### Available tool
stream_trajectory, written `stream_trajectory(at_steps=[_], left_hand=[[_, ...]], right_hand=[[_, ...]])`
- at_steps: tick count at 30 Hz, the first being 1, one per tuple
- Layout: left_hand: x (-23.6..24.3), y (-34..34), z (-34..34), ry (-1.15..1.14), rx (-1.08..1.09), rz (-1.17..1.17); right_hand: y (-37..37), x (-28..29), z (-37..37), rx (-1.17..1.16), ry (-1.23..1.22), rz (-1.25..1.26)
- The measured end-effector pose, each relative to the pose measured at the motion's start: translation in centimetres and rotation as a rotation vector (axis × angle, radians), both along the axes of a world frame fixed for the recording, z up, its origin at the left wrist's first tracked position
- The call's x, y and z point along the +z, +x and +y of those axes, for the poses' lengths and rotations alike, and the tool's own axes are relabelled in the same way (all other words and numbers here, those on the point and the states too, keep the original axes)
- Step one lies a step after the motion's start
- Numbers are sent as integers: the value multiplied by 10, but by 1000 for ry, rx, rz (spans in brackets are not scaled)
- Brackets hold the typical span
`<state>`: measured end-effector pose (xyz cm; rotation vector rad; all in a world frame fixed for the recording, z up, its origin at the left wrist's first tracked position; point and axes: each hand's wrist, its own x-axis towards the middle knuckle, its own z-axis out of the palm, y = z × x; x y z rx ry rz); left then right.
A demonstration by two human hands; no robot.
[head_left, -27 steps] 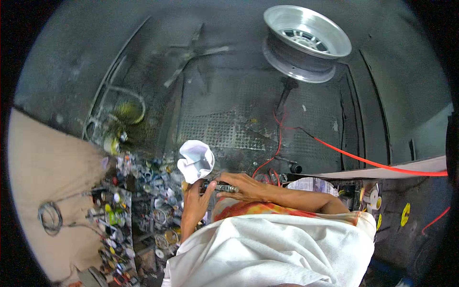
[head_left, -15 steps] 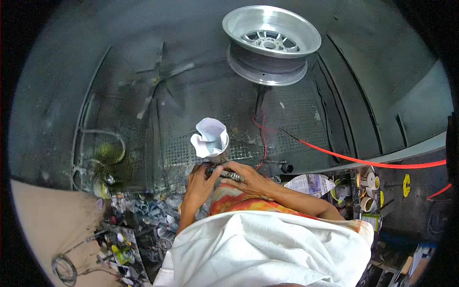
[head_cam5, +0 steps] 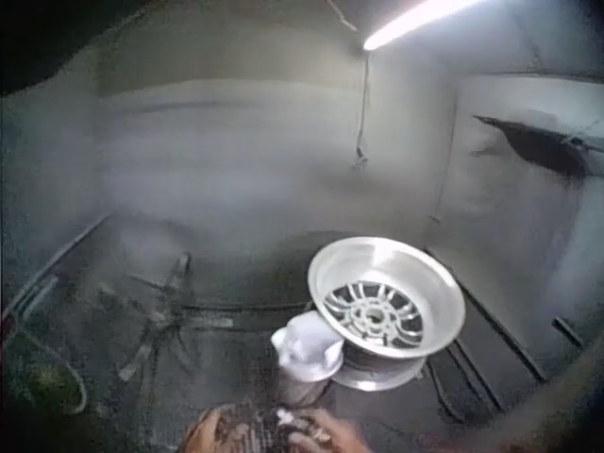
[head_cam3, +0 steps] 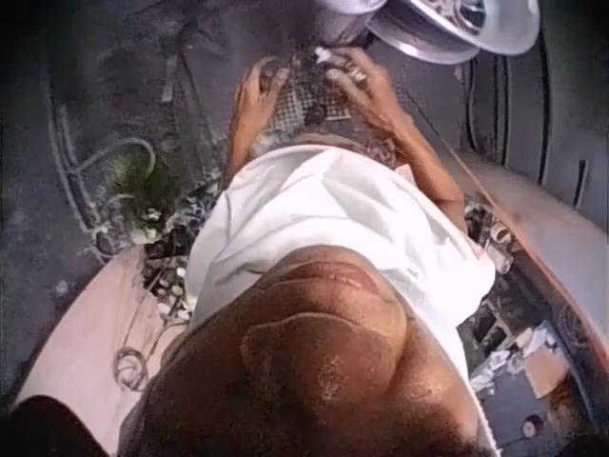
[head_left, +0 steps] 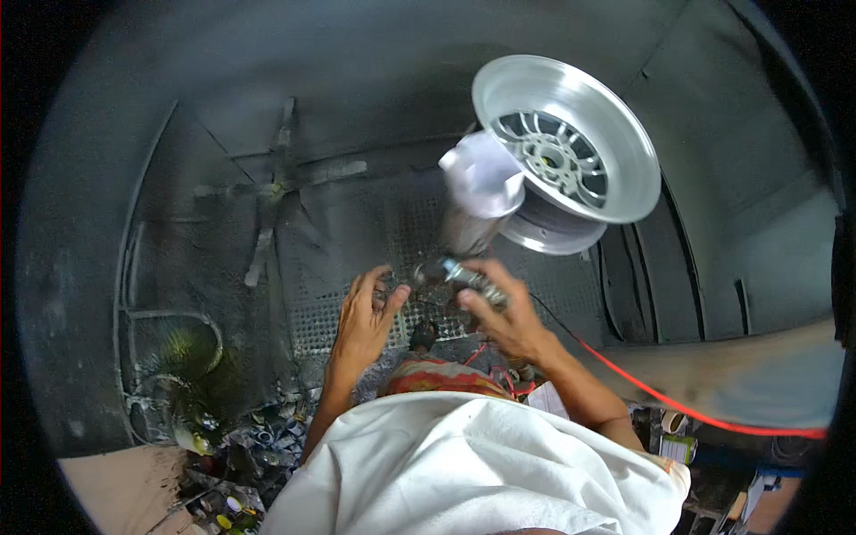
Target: Painting a car wheel rim using a spray gun in a workshop environment.
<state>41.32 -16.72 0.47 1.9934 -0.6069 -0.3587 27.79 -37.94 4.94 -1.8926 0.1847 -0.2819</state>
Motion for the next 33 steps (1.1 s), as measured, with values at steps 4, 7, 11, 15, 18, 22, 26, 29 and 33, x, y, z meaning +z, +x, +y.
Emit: stream_trajectory(at_steps=[4, 7, 11, 15, 18, 22, 26, 29, 33], left_hand=[[-6, 61, -16, 105, -225, -8], [-12, 83, -42, 99, -352, 42], [-9, 102, -81, 7, -527, -60], [10, 118, -120, -86, -700, -46], [33, 127, -153, -255, -836, -86], [64, 133, -192, -477, -942, -247], [82, 137, -231, -608, -966, -507], [83, 137, -255, -645, -986, -664], [71, 130, -276, -528, -1071, -792]], right_hand=[[45, 73, -29, -217, 63, -51], [70, 118, -46, -386, 89, -236], [91, 162, -69, -521, 31, -361], [94, 182, -90, -564, -30, -424], [88, 191, -107, -620, -191, -435], [73, 201, -123, -671, -274, -392], [56, 200, -128, -714, -160, -365], [47, 185, -136, -740, -78, -339], [32, 160, -164, -749, -177, -215]])
